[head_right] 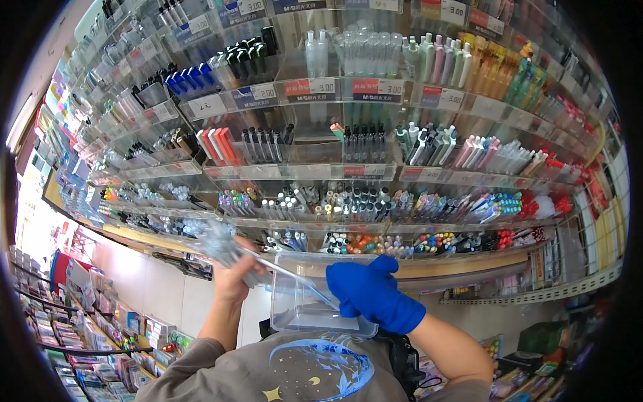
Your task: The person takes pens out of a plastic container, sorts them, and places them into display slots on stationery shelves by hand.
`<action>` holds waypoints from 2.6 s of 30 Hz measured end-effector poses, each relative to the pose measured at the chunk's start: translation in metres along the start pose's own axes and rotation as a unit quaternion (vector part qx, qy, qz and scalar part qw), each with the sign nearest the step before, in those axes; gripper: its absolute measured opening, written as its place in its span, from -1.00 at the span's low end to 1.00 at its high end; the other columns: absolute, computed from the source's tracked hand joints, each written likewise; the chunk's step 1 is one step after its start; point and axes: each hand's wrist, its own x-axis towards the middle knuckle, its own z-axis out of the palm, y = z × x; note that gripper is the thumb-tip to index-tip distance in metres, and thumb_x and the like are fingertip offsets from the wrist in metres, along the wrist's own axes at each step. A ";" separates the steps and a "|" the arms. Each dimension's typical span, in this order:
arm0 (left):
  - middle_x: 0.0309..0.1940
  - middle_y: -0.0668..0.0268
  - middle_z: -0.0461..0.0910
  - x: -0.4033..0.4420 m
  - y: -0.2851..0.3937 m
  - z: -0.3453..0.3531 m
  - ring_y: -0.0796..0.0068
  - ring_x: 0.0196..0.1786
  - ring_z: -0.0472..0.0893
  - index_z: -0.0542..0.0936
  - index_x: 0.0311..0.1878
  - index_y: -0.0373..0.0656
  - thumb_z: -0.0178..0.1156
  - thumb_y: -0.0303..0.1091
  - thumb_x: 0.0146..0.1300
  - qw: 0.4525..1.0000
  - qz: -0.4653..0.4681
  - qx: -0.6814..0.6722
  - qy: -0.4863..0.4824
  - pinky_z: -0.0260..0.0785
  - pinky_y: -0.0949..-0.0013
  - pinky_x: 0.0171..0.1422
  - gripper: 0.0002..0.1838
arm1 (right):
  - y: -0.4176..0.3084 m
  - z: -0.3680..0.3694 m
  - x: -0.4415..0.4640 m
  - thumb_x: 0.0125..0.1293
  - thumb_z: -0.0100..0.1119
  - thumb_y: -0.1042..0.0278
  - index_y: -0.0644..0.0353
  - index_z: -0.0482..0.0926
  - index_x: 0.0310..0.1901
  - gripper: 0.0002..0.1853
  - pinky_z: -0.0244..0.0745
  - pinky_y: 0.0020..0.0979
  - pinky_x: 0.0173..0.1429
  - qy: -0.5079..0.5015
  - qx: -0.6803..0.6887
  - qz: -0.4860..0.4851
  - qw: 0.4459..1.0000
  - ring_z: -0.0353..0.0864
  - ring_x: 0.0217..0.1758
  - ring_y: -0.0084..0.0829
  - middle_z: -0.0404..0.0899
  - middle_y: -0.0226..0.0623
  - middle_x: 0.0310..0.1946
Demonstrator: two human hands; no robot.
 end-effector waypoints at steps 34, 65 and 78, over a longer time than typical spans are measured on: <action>-0.54 0.24 0.50 -0.027 -0.032 0.029 0.49 -0.50 0.52 0.44 -0.31 -0.31 0.18 -0.46 0.12 0.936 -0.312 0.022 -0.163 0.38 0.47 -0.41 -0.85 | -0.018 -0.009 0.026 -0.06 0.34 0.49 0.19 0.36 -0.43 -0.72 0.41 -0.46 -0.37 0.294 -0.423 -0.439 0.736 0.42 -0.50 -0.53 0.41 -0.37 -0.53; -0.66 0.38 0.33 -0.028 -0.046 0.035 0.56 -0.62 0.27 0.46 -0.29 -0.20 -0.02 -0.21 0.27 0.821 -0.397 -0.383 -0.148 0.11 0.49 -0.47 -0.76 | -0.053 0.003 0.004 0.36 -0.22 0.16 0.17 0.46 -0.36 -0.68 0.33 -0.59 -0.42 0.182 0.296 -0.122 0.930 0.42 -0.51 -0.65 0.47 -0.41 -0.51; -0.64 0.30 0.44 -0.030 -0.038 0.062 0.53 -0.60 0.41 0.44 -0.33 -0.24 0.12 -0.32 0.19 0.929 -0.329 -0.148 -0.087 0.27 0.46 -0.47 -0.83 | -0.019 0.026 0.015 0.17 -0.10 0.43 0.23 0.48 -0.35 -0.86 0.41 -0.47 -0.30 0.171 -0.313 -0.354 0.865 0.54 -0.46 -0.46 0.52 -0.28 -0.54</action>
